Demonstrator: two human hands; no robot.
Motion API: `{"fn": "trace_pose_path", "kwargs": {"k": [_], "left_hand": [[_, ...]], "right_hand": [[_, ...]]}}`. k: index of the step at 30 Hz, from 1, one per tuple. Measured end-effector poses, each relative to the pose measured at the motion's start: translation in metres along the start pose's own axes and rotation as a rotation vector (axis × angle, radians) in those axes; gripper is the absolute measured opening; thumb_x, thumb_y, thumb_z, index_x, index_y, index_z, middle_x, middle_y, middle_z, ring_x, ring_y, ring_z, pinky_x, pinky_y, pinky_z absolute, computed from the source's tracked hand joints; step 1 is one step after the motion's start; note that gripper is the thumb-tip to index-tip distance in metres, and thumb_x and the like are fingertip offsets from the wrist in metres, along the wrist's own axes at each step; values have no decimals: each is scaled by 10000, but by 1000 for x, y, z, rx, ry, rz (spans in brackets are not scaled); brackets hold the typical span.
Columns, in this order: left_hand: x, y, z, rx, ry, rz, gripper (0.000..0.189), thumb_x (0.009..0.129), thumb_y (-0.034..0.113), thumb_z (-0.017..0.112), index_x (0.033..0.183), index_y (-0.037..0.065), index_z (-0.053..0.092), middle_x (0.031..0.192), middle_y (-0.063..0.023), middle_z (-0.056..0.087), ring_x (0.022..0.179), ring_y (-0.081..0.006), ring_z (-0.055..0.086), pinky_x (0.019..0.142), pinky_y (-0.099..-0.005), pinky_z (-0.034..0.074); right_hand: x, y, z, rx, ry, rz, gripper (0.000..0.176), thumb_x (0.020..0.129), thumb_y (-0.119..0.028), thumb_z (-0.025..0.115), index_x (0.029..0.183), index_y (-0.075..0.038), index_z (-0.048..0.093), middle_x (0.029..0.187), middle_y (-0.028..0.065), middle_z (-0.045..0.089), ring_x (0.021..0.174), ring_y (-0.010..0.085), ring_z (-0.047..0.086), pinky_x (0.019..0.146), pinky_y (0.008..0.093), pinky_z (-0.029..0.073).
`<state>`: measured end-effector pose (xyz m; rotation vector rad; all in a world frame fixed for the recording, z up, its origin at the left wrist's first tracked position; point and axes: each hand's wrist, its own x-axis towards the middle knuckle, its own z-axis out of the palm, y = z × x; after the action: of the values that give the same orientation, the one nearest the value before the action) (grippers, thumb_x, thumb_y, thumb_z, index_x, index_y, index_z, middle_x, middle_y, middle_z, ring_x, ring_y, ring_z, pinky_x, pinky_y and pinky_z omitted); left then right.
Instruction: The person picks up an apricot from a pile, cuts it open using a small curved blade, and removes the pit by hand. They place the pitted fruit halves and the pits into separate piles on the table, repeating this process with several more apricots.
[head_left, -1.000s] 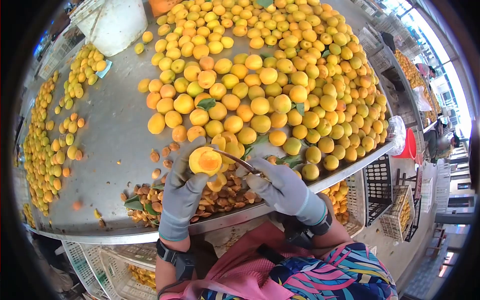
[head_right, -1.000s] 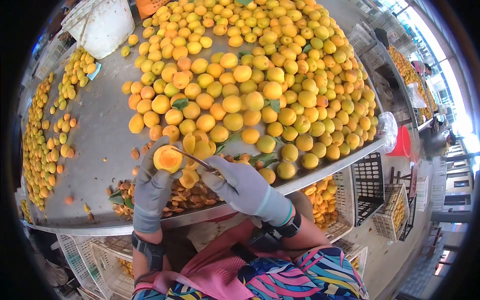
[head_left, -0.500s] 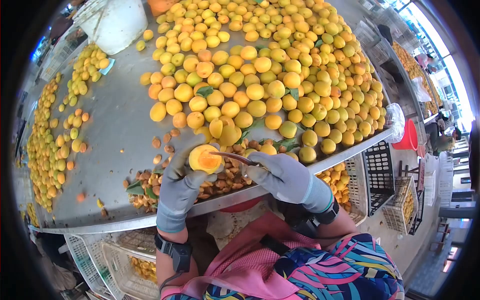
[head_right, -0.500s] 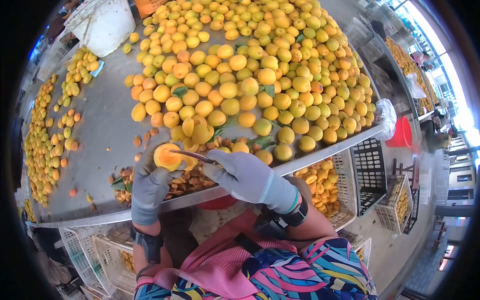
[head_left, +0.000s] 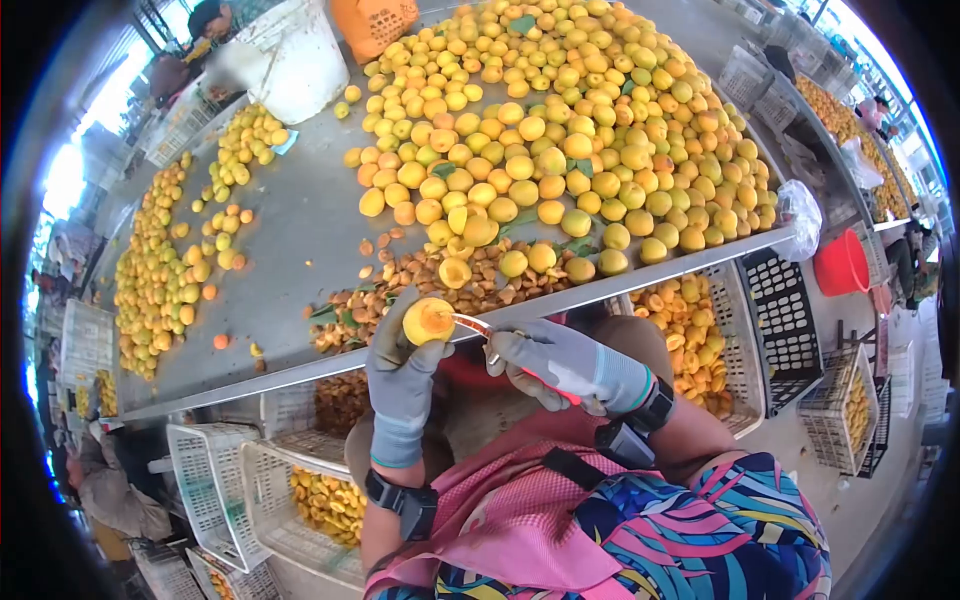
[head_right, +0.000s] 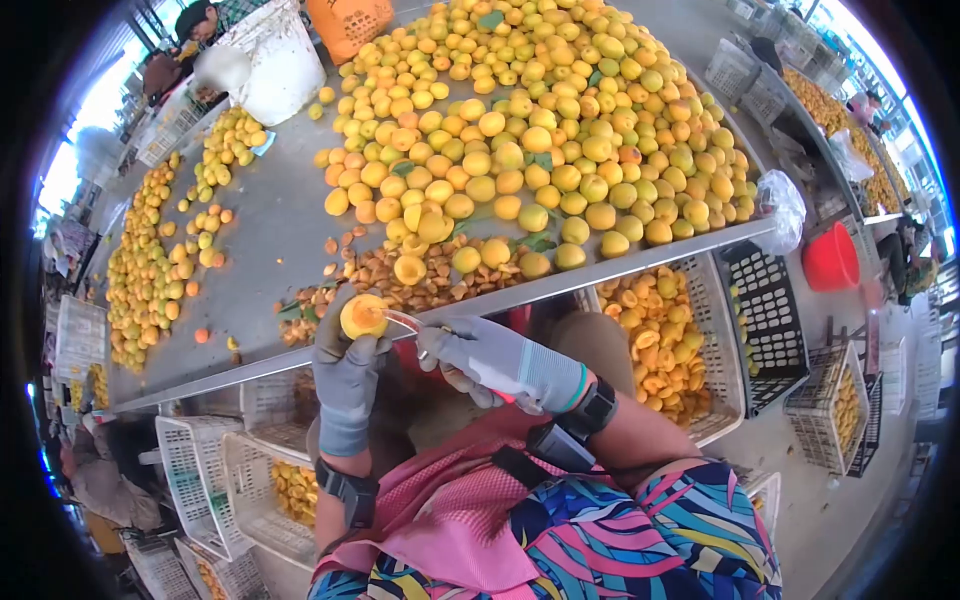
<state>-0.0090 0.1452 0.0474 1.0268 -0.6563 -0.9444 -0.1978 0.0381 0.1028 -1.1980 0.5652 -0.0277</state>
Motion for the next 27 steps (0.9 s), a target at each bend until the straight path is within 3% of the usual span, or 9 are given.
{"fn": "trace_pose_path", "kwargs": {"k": [5,8,11,14,16,17,20,22,27], "left_hand": [[-26,6,12,38,63,85,636,818,100,738,1360,-7,423,1238,-121,581,1033,-174,613,828,-277,549],[-35,4,17,168,123,240,614,817,63,731,1352,3,435,1250,-117,577,1060,-171,598,878,-281,520],[-41,1,16,358,185,389,593,850,36,680,1373,9,401,1234,-105,566,1068,-177,582,858,-319,538],[-49,8,18,232,189,322,575,858,95,694,1361,19,426,1239,-102,578,1072,-171,589,920,-292,494],[-54,23,23,-49,207,59,532,921,201,629,1375,30,411,1229,-101,581,1077,-184,596,900,-290,505],[-56,25,21,-44,207,59,532,921,201,629,1375,30,411,1229,-101,581,1077,-184,596,900,-290,505],[-61,30,7,-58,104,-40,534,951,297,576,1384,39,399,1236,-101,576,1073,-203,607,860,-289,524],[-58,29,-5,-147,-90,-204,552,952,313,574,1391,39,382,1241,-96,574,1059,-213,617,827,-286,535],[-56,27,-2,84,-81,-129,622,906,313,643,1391,37,370,1224,-101,574,1039,-211,623,838,-290,537]], "right_hand": [[-12,11,18,106,-85,-15,394,978,-437,446,923,-57,536,554,-22,467,383,67,445,360,202,344],[-17,14,28,259,-149,4,415,973,-451,455,913,-50,543,548,-2,509,366,87,476,338,209,365],[-21,16,39,310,-148,0,405,999,-407,399,958,-25,527,534,-15,470,356,69,411,349,199,320],[-22,22,39,386,-206,-22,385,995,-394,422,950,-27,528,554,-14,476,366,61,417,343,193,318],[-26,22,37,420,-208,-2,362,992,-378,449,958,-29,538,592,-15,495,392,48,437,346,180,316],[-26,23,37,423,-211,-4,362,992,-378,449,958,-29,538,592,-15,495,392,48,437,346,180,316],[-26,27,34,526,-175,86,335,987,-364,474,963,-37,545,619,-28,507,420,37,447,345,174,312],[-29,27,31,508,-223,79,331,984,-361,491,966,-36,554,639,-36,511,443,32,448,362,166,319],[-26,43,27,561,-222,73,336,985,-361,493,962,-33,563,635,-38,506,468,28,452,395,156,333]]}}
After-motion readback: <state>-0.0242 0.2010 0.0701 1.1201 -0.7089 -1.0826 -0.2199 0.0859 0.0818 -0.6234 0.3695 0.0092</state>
